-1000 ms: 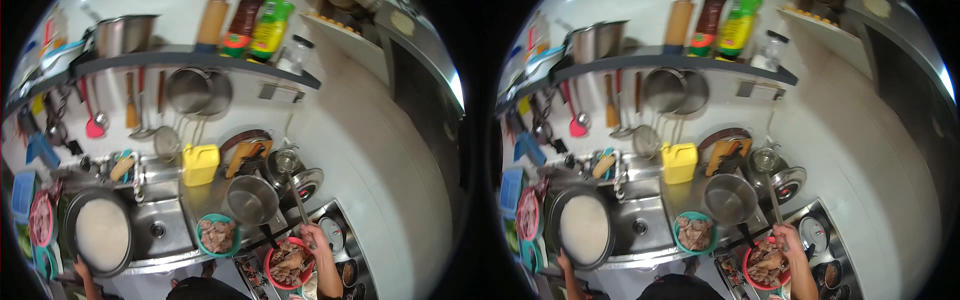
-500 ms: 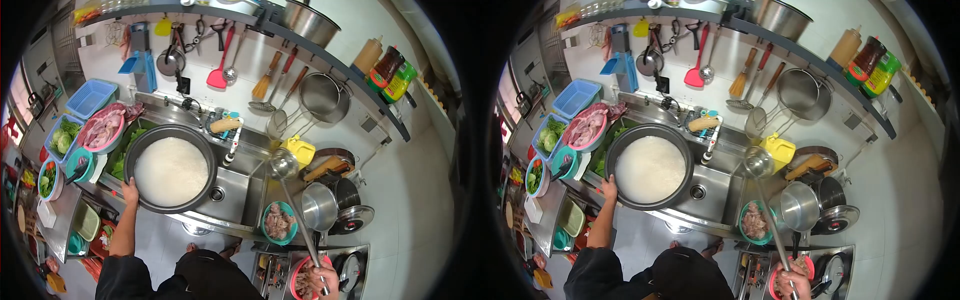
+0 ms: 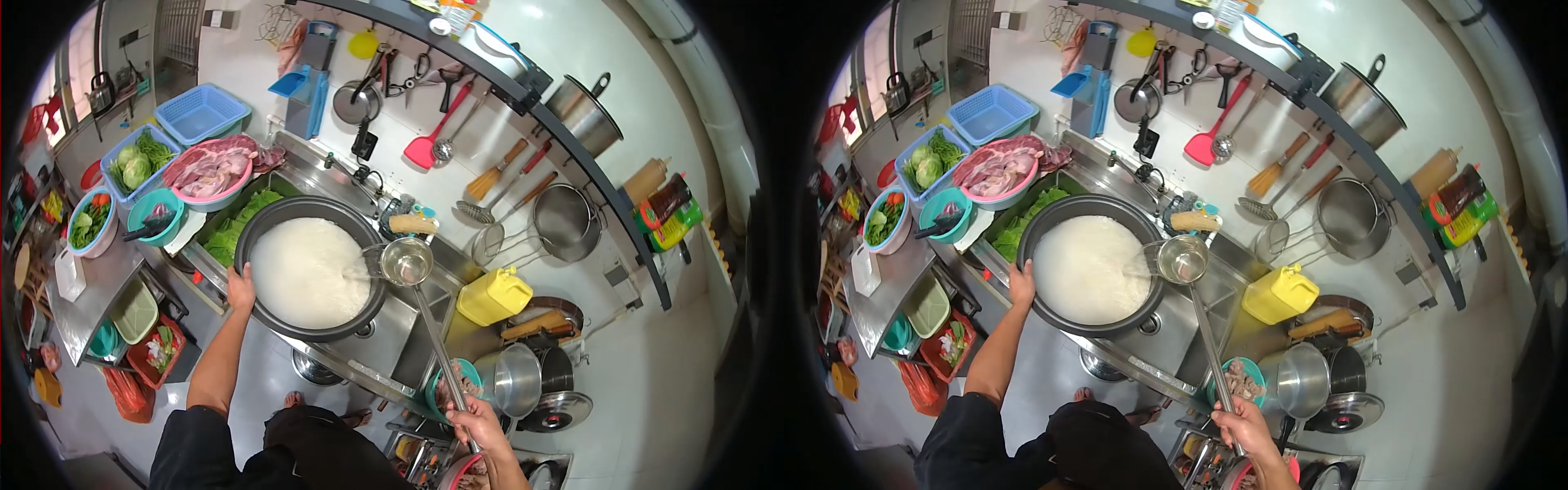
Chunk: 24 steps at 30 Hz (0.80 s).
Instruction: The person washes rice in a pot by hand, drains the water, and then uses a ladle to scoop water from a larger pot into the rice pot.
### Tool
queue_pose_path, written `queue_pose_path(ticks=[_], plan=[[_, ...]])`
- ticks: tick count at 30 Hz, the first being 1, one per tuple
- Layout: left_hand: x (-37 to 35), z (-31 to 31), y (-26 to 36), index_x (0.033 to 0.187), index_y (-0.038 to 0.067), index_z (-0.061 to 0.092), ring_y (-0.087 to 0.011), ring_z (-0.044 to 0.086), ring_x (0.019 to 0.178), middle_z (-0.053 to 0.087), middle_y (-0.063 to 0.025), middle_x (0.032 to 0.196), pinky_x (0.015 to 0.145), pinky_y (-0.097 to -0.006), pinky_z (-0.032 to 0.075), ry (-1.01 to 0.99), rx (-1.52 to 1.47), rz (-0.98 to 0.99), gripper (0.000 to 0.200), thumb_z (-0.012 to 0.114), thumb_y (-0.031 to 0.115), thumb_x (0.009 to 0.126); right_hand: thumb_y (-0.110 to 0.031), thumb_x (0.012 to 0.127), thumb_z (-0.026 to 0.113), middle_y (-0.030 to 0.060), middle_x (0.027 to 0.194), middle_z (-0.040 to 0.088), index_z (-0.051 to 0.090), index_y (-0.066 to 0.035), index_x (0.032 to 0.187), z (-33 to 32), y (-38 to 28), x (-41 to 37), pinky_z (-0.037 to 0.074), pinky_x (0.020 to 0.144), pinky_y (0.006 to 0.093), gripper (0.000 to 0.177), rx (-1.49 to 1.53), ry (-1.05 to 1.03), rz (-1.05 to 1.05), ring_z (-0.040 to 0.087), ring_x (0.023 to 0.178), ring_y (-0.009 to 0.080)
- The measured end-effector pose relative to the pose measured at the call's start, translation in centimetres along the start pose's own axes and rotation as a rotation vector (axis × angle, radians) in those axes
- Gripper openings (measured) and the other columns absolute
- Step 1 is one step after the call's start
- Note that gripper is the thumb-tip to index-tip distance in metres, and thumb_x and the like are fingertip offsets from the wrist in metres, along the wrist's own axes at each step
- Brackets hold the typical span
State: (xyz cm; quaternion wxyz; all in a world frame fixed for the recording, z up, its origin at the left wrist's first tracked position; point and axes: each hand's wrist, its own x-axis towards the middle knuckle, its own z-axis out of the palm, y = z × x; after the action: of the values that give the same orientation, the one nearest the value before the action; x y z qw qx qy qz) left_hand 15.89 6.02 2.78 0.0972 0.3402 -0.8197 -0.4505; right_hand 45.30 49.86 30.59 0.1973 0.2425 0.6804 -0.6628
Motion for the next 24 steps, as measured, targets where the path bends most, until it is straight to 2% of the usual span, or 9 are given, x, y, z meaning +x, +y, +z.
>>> queue_pose_path(ticks=[5,8,11,14,20,23,24], plan=[[0.1,0.3,-0.5,0.137,-0.003,0.047,-0.0493,0.058,0.115,0.061,-0.0331,0.122,0.099,-0.052,0.044,0.038,-0.064,0.057,0.074,0.049,0.059,0.096,-0.003,0.088,0.065,-0.0001,0.067,0.054,0.055,0.001,0.102,0.7,-0.6,1.9,0.036,0.04,0.0255,0.018,-0.3,0.107,-0.02,0.049,0.045,0.0075],[0.2,0.4,-0.6,0.137,-0.003,0.047,-0.0494,0.058,0.115,0.061,-0.0336,0.121,0.098,-0.0517,0.045,0.058,-0.098,0.069,0.073,0.049,0.057,0.097,-0.008,0.086,0.068,0.0075,0.066,0.06,0.055,0.002,0.105,0.5,-0.2,2.8,0.043,0.044,0.0334,0.025,-0.565,0.173,-0.049,0.056,0.045,0.018],[0.3,0.4,-0.5,0.138,-0.004,0.047,-0.0492,0.058,0.114,0.062,-0.0335,0.12,0.098,-0.0516,0.045,0.041,-0.098,0.058,0.071,0.05,0.055,0.097,-0.013,0.084,0.069,0.0203,0.069,0.065,0.056,0.001,0.111,-0.1,0.7,3.5,0.049,0.053,0.0455,0.033,-0.977,0.212,-0.423,0.063,0.051,0.0355],[0.0,-0.2,0.0,0.137,-0.004,0.047,-0.0491,0.059,0.113,0.062,-0.0332,0.119,0.097,-0.0517,0.045,0.002,-0.072,0.025,0.07,0.051,0.053,0.097,-0.017,0.083,0.07,0.0267,0.074,0.066,0.055,-0.002,0.115,0.9,-0.2,2.4,0.051,0.061,0.0536,0.039,-1.187,0.303,-0.454,0.064,0.062,0.0467],[0.2,0.4,-0.3,0.136,-0.003,0.049,-0.0488,0.059,0.113,0.063,-0.0332,0.118,0.097,-0.0516,0.045,0.051,-0.062,0.055,0.07,0.052,0.054,0.096,-0.02,0.083,0.071,0.0202,0.073,0.068,0.054,-0.005,0.117,-0.3,0.8,1.6,0.051,0.059,0.0519,0.041,-1.388,0.405,-0.5,0.065,0.063,0.0442],[0.1,0.4,-0.4,0.136,-0.003,0.049,-0.0483,0.059,0.113,0.063,-0.0327,0.119,0.097,-0.0511,0.045,0.051,-0.045,0.061,0.07,0.051,0.055,0.096,-0.018,0.082,0.075,0.0158,0.068,0.065,0.054,-0.003,0.113,-1.1,2.1,1.3,0.051,0.054,0.0465,0.04,-1.281,0.462,-0.55,0.065,0.055,0.0368],[0.0,0.2,-0.2,0.136,-0.003,0.049,-0.048,0.059,0.114,0.063,-0.0323,0.119,0.097,-0.0509,0.045,0.049,-0.037,0.057,0.07,0.051,0.055,0.096,-0.016,0.082,0.075,0.0132,0.066,0.064,0.054,-0.002,0.111,-1.8,2.9,1.0,0.05,0.052,0.043,0.039,-1.128,0.413,-0.512,0.063,0.052,0.0321]])
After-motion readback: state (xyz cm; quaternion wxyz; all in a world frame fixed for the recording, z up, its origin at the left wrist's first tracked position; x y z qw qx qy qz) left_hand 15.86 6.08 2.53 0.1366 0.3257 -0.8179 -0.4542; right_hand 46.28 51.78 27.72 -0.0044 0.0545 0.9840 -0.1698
